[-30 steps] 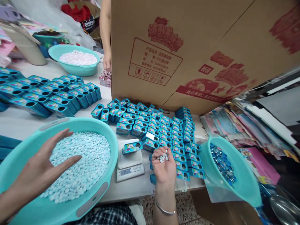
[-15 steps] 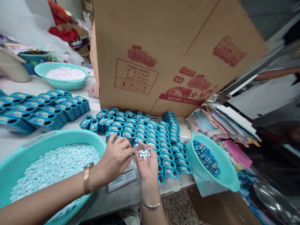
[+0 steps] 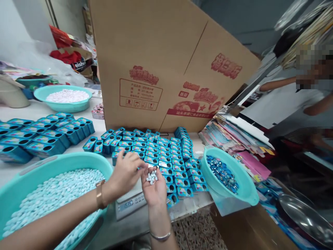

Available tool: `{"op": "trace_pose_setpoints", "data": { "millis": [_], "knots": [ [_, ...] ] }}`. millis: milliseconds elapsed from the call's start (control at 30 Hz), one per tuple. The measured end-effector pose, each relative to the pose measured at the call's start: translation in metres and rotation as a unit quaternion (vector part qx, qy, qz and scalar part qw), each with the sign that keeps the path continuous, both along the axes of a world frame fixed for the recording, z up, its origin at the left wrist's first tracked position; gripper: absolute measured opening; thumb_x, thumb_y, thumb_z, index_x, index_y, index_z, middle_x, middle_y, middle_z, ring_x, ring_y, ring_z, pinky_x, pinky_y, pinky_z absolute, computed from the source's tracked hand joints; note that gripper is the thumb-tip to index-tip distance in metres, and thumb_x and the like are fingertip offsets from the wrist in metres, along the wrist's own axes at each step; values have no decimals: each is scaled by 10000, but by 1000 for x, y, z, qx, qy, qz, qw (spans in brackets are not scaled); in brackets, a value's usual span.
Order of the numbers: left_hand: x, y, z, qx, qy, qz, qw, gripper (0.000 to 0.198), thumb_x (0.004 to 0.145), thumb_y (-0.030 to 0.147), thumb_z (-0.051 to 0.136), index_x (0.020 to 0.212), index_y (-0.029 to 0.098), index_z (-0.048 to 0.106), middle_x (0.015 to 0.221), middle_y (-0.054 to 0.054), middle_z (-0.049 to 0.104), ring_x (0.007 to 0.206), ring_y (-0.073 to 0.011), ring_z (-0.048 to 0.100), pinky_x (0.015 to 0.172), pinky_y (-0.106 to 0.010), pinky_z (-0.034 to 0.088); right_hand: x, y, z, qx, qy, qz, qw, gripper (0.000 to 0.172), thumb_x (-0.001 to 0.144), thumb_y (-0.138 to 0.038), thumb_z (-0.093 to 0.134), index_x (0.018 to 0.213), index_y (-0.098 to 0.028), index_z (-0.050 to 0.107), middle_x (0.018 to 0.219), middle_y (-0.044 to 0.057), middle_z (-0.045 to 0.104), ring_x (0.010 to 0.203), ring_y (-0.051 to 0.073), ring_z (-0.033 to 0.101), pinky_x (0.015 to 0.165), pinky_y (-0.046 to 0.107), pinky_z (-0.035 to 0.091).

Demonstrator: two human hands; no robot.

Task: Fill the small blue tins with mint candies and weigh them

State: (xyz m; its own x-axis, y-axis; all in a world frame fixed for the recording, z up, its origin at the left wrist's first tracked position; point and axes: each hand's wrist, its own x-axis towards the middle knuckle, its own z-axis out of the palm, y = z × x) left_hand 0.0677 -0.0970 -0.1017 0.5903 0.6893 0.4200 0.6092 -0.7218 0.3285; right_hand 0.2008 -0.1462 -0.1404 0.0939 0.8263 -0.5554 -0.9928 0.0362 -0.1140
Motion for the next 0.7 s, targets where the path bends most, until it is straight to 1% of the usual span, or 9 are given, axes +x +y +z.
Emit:
{"op": "trace_pose_setpoints", "data": {
  "millis": [100, 200, 267, 333, 433, 500, 567, 633, 700],
  "knots": [
    [-16, 18, -1, -45, -13, 51, 998, 158, 880, 333, 526, 838, 253, 656, 874, -6, 633, 943, -213, 518, 1047, -567, 182, 12, -3, 2, -5, -7, -18, 1000, 248, 910, -222, 452, 704, -170, 580, 667, 4, 669, 866, 150, 693, 861, 354, 548],
    [-19, 25, -15, -85, 19, 55, 995, 157, 865, 336, 539, 816, 254, 664, 908, -13, 637, 985, -237, 510, 1032, -593, 177, 23, -5, 3, -11, -30, -39, 999, 236, 898, -192, 466, 693, -175, 579, 644, -16, 666, 841, 129, 697, 856, 330, 550],
    [-16, 25, -26, -98, 33, 46, 994, 156, 862, 327, 538, 816, 254, 668, 943, -26, 641, 1017, -253, 507, 1034, -608, 163, 27, -6, 3, -12, -36, -49, 998, 231, 896, -185, 465, 696, -175, 581, 641, -21, 666, 834, 125, 699, 857, 329, 551],
    [-13, 23, -35, -102, 45, 41, 993, 160, 865, 325, 528, 829, 253, 666, 955, -36, 641, 1026, -262, 512, 1037, -621, 148, 30, -7, 2, -14, -35, -54, 998, 228, 896, -184, 462, 702, -175, 582, 641, -20, 667, 833, 128, 700, 861, 334, 552],
    [-15, 24, -38, -93, 49, 57, 993, 171, 872, 357, 515, 927, 260, 644, 1012, -50, 634, 1074, -279, 502, 1037, -645, 137, 33, -10, -1, -10, -41, -58, 997, 210, 884, -174, 476, 703, -176, 582, 638, -22, 666, 837, 129, 700, 867, 340, 553],
    [-19, 24, -40, -83, 49, 64, 993, 244, 846, 410, 549, 1035, 265, 606, 1086, -65, 621, 1129, -294, 479, 1041, -656, 128, 33, -10, -2, -8, -45, -64, 997, 194, 872, -166, 493, 700, -176, 583, 645, -19, 670, 836, 129, 700, 867, 339, 555],
    [-20, 22, -45, -81, 67, 55, 993, 401, 776, 464, 625, 1115, 257, 569, 1135, -83, 609, 1157, -316, 462, 1049, -665, 107, 31, -9, -2, -10, -44, -65, 997, 180, 860, -156, 505, 699, -174, 585, 644, -16, 670, 824, 130, 702, 862, 338, 559],
    [-17, 17, -55, -93, 98, 44, 990, 485, 706, 458, 686, 1120, 237, 565, 1124, -94, 618, 1144, -333, 469, 1058, -670, 75, 26, -8, -1, -12, -45, -55, 997, 176, 850, -137, 508, 697, -170, 589, 636, -13, 669, 807, 132, 704, 852, 337, 565],
    [-13, 11, -62, -112, 118, 37, 986, 412, 689, 392, 698, 1048, 219, 591, 1064, -94, 638, 1104, -331, 497, 1072, -658, 62, 23, -9, 0, -13, -54, -36, 998, 178, 840, -111, 506, 694, -166, 593, 635, -7, 673, 797, 134, 706, 835, 333, 574]
  ]
}}
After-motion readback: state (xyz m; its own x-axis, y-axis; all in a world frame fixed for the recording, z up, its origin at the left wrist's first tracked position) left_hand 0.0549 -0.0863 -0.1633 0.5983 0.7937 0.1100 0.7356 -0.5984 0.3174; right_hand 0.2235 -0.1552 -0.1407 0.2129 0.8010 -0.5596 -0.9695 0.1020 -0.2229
